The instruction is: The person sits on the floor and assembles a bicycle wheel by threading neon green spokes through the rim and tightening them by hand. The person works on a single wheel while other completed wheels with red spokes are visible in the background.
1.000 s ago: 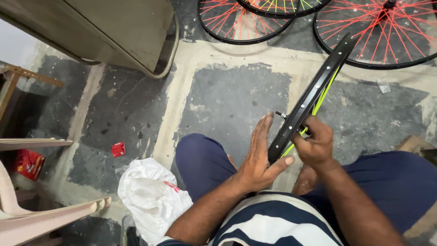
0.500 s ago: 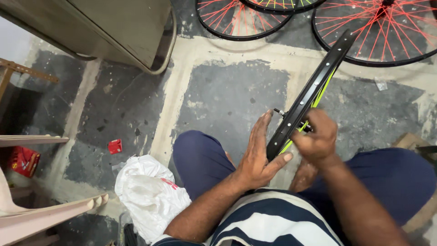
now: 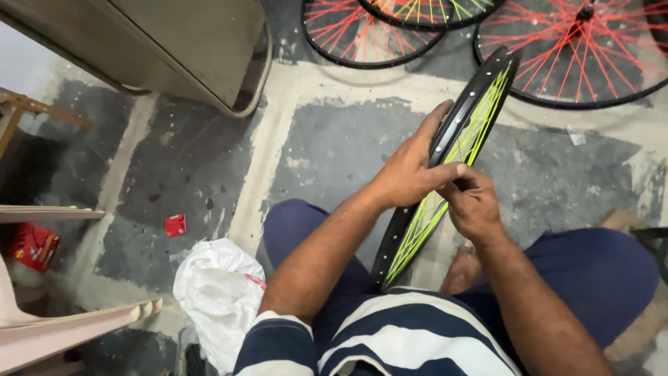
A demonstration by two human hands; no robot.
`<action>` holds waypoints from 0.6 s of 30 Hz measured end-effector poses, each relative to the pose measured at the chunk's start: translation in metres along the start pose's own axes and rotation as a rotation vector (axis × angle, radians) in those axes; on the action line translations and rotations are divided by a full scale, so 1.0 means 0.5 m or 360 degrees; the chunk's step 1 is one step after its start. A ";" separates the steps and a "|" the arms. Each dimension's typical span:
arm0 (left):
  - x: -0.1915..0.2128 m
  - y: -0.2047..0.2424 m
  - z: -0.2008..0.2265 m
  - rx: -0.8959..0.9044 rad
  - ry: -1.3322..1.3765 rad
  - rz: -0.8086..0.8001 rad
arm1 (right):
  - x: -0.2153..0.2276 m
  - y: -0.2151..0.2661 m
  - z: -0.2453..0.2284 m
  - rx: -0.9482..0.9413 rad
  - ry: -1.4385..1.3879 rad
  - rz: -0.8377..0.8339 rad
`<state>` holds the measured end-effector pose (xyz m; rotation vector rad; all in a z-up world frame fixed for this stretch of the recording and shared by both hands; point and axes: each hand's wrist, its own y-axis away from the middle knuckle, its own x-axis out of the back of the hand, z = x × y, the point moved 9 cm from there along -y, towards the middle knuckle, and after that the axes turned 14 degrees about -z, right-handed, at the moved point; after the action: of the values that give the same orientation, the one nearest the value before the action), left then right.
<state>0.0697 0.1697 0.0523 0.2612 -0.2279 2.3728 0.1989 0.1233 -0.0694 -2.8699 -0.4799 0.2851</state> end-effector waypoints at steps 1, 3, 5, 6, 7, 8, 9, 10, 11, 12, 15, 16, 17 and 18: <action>0.000 -0.011 -0.003 0.0066 0.0057 -0.0029 | 0.003 -0.008 0.003 -0.0106 -0.0062 0.0048; -0.001 0.019 0.023 -0.0101 -0.0107 -0.0009 | 0.006 0.015 -0.061 0.0069 0.0035 0.0196; -0.005 0.061 0.022 -0.0119 -0.0179 0.0021 | 0.010 0.014 -0.112 0.0206 0.0197 0.0303; -0.017 0.086 0.010 -0.0052 -0.0152 0.0024 | 0.018 0.016 -0.129 0.0242 0.0322 0.0357; -0.034 0.109 -0.002 0.0016 -0.0127 0.0027 | 0.022 0.024 -0.143 0.0275 0.0447 0.0409; -0.046 0.124 0.007 -0.0057 -0.0221 0.0057 | 0.013 0.019 -0.143 0.0225 0.0581 0.0347; -0.057 0.140 0.018 -0.0130 -0.0314 0.0087 | 0.002 0.018 -0.141 0.0175 0.0714 0.0285; -0.059 0.149 0.028 -0.0213 -0.0422 0.0122 | -0.005 0.010 -0.135 0.0143 0.0845 0.0219; -0.058 0.155 0.027 -0.0219 -0.0424 0.0122 | 0.000 0.002 -0.115 0.0071 0.0726 0.0182; -0.061 0.164 0.024 -0.0212 -0.0413 0.0131 | 0.004 0.000 -0.092 -0.0016 0.0604 0.0132; -0.065 0.173 0.012 -0.0195 -0.0446 0.0140 | 0.009 -0.016 -0.023 -0.0132 0.0100 0.0032; -0.060 0.168 0.011 -0.0203 -0.0480 0.0148 | 0.006 -0.033 -0.013 -0.0129 -0.0085 0.0000; -0.058 0.167 0.010 -0.0192 -0.0457 0.0153 | -0.007 -0.038 -0.019 -0.0115 -0.0234 -0.0102; -0.059 0.167 0.011 -0.0183 -0.0436 0.0164 | -0.018 -0.037 -0.033 -0.0102 -0.0382 -0.0209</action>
<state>0.0337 0.0891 0.0426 0.5310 -0.5162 2.4098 0.1884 0.1344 -0.0477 -2.8620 -0.7296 0.6048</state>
